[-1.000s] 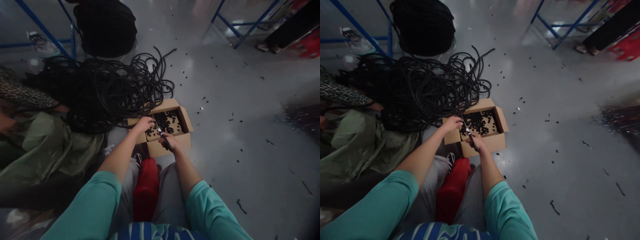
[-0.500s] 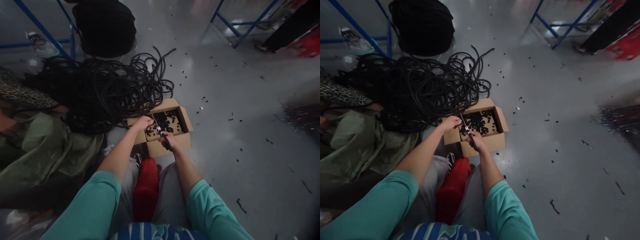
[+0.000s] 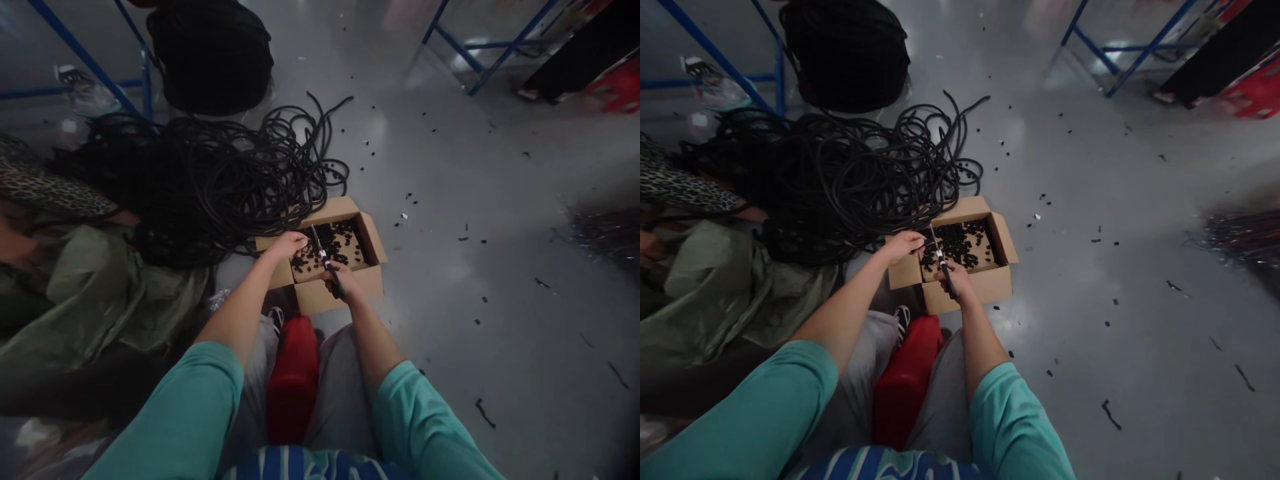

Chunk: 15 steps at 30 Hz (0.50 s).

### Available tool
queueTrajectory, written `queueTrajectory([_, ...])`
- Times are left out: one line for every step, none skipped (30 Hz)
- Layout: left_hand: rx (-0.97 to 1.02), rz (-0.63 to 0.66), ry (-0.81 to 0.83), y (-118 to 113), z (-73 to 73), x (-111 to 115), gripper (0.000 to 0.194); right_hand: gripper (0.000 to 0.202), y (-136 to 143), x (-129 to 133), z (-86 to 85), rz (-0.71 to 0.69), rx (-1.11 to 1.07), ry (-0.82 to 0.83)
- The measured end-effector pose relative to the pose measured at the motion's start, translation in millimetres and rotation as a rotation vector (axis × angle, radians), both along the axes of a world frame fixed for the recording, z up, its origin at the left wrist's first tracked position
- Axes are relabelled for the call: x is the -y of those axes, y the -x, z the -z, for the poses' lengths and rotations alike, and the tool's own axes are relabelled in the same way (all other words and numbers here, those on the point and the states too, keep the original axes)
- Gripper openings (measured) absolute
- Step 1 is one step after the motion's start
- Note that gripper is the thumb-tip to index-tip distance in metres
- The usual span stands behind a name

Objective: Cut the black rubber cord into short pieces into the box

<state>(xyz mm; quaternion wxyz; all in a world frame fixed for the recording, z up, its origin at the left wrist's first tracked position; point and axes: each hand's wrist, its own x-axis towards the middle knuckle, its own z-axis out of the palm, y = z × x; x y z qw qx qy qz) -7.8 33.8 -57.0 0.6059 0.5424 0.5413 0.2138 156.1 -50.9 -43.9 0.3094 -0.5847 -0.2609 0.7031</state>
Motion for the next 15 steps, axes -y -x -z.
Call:
queueTrajectory([0.014,-0.004,0.010,-1,-0.3,1,0.008,0.045,1,-1,0.7,0.022,0.001,-0.023])
queueTrajectory([0.027,0.004,0.021,-2,-0.7,2,0.008,0.047,1,-2,1.4,0.057,-0.003,-0.053])
queueTrajectory([0.039,0.028,0.029,-5,-1.2,4,0.011,0.049,2,-4,2.1,0.102,-0.017,-0.085])
queueTrajectory([0.047,0.063,0.033,-7,-1.6,7,0.016,0.051,2,-5,2.8,0.152,-0.042,-0.113])
queueTrajectory([0.047,0.101,0.029,-11,-1.9,10,0.023,0.053,3,-7,3.7,0.201,-0.070,-0.134])
queueTrajectory([0.042,0.137,0.017,-15,-2.1,14,0.031,0.054,3,-8,4.9,0.241,-0.093,-0.145])
queueTrajectory([0.032,0.163,0.003,-19,-2.3,17,0.039,0.056,3,-9,6.3,0.268,-0.106,-0.146])
queueTrajectory([0.017,0.179,-0.014,-23,-2.3,21,0.045,0.056,2,-9,8.1,0.283,-0.107,-0.142])
queueTrajectory([-0.001,0.191,-0.028,-27,-2.3,24,0.051,0.057,2,-10,10.2,0.291,-0.099,-0.135])
queueTrajectory([-0.024,0.203,-0.041,-31,-2.4,28,0.056,0.056,1,-9,12.5,0.298,-0.086,-0.126])
queueTrajectory([-0.047,0.219,-0.061,-34,-2.6,31,0.061,0.056,0,-9,14.8,0.307,-0.073,-0.116])
queueTrajectory([-0.069,0.246,-0.092,-37,-3.0,35,0.067,0.055,-1,-9,17.0,0.321,-0.059,-0.107])
queueTrajectory([-0.086,0.278,-0.134,-39,-3.6,38,0.072,0.053,-2,-8,18.8,0.334,-0.044,-0.103])
queueTrajectory([-0.095,0.313,-0.185,-41,-4.4,42,0.077,0.052,-3,-8,20.1,0.344,-0.028,-0.106])
queueTrajectory([-0.098,0.345,-0.233,-42,-5.2,45,0.081,0.051,-4,-7,20.8,0.344,-0.015,-0.121])
